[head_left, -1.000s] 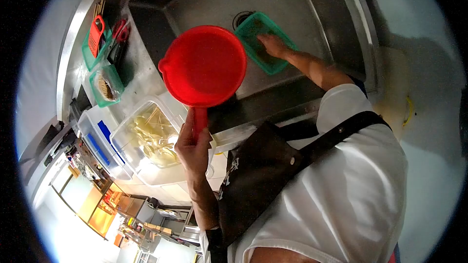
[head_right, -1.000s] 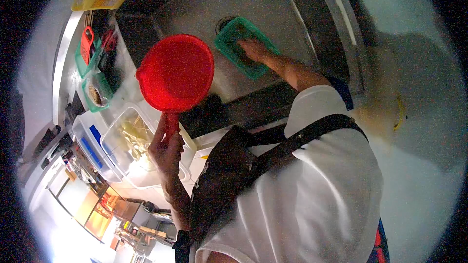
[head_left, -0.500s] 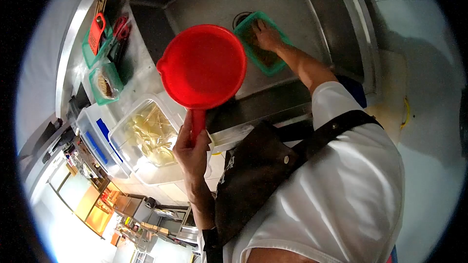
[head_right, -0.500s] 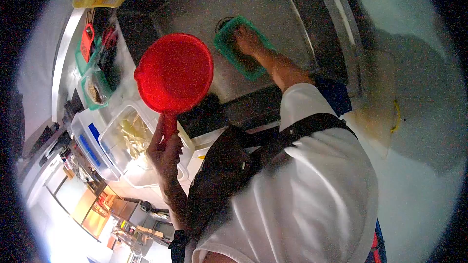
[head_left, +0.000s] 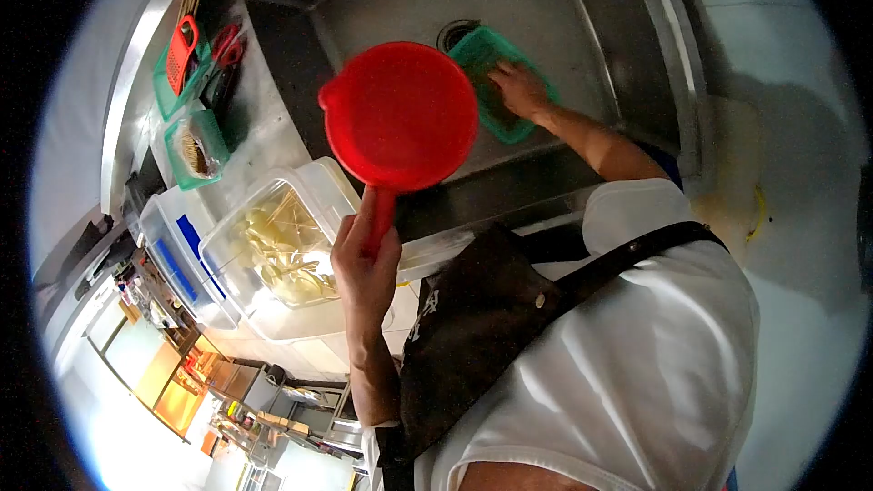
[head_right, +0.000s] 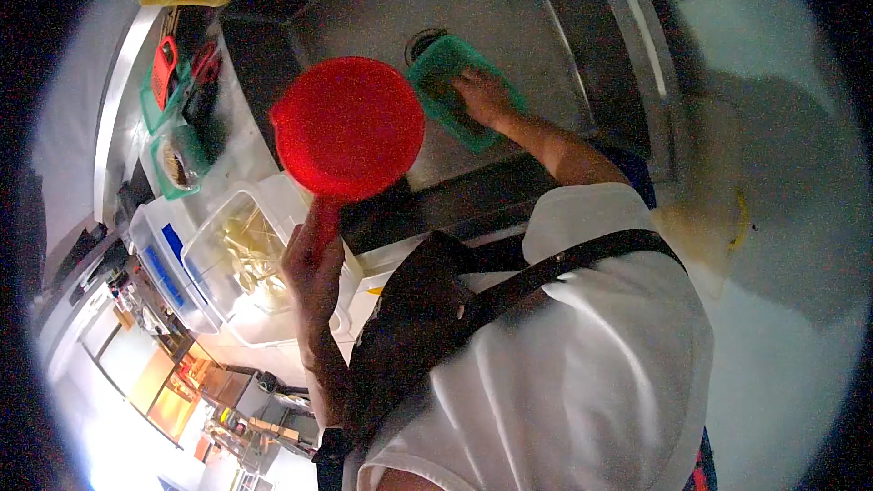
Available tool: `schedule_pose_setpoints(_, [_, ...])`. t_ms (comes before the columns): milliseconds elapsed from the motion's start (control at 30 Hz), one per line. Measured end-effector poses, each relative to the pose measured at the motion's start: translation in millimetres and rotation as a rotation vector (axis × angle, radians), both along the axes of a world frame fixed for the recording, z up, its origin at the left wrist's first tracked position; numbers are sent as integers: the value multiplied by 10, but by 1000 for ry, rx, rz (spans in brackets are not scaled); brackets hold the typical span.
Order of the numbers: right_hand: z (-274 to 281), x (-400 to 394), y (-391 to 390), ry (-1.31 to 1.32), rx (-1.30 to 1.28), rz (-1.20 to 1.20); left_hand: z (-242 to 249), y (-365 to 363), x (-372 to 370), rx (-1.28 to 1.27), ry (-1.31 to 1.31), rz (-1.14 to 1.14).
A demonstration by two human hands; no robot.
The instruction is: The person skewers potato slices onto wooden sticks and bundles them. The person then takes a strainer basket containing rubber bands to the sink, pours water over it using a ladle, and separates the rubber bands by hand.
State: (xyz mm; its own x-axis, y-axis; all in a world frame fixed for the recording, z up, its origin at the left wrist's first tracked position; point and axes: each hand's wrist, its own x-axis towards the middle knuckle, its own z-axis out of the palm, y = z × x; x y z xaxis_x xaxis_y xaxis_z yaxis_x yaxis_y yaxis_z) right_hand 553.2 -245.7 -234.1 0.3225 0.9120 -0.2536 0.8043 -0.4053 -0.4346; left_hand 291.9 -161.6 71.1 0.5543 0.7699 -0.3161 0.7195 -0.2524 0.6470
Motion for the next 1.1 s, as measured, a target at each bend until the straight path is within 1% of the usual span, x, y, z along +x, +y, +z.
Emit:
schedule_pose_setpoints(100, [120,-30,45,444,-66,-161,-93,-39,152,60,28,-92])
schedule_pose_setpoints(200, [-135,-57,59,1207,-210,-582,-220,-67,269,200,166,-253])
schedule_pose_setpoints(233, [-149,-81,61,1358,-186,-677,-289,-82,287,255,207,-307])
schedule_pose_setpoints(267, [-161,-116,52,1508,-161,-772,-348,-102,312,292,189,-354])
schedule_pose_setpoints(300, [-171,-144,36,1658,-133,-867,-367,-129,346,329,246,-393])
schedule_pose_setpoints(367, [-212,-185,0,1875,-54,-714,-385,-186,428,405,359,-468])
schedule_pose_setpoints(400, [-233,-205,-6,1980,-13,-629,-438,-202,429,456,348,-499])
schedule_pose_setpoints(500, [-471,-211,-41,2006,-78,-595,-437,-209,442,518,338,-521])
schedule_pose_setpoints(533, [-364,-193,-21,1757,-169,-612,-426,-202,437,482,296,-480])
schedule_pose_setpoints(567, [-97,-152,29,1506,-252,-620,-402,-184,421,446,255,-439])
schedule_pose_setpoints(600, [54,-128,58,1252,-328,-619,-379,-165,402,410,213,-396])
schedule_pose_setpoints(700, [-120,-78,-23,461,10,-269,-266,-67,291,58,-36,-147])
schedule_pose_setpoints(733, [-231,-104,-111,271,-21,-215,-274,-68,217,-29,-146,-37])
schedule_pose_setpoints(800, [-466,-142,-266,-110,-75,-101,-171,-71,103,-99,-142,60])
schedule_pose_setpoints(867, [-307,-49,-130,145,-256,71,-48,-92,-28,-174,-93,180])
schedule_pose_setpoints(900, [-245,-57,-52,276,-349,166,7,-113,-129,-197,-149,224])
schedule_pose_setpoints(967, [-251,-96,29,315,-155,0,96,-183,-333,-247,-277,315])
schedule_pose_setpoints(1000, [-253,-78,59,328,-59,-82,232,-226,-405,-323,-308,374])
schedule_pose_setpoints(1100, [-274,-123,193,-51,88,-126,392,-374,-695,-323,-511,489])
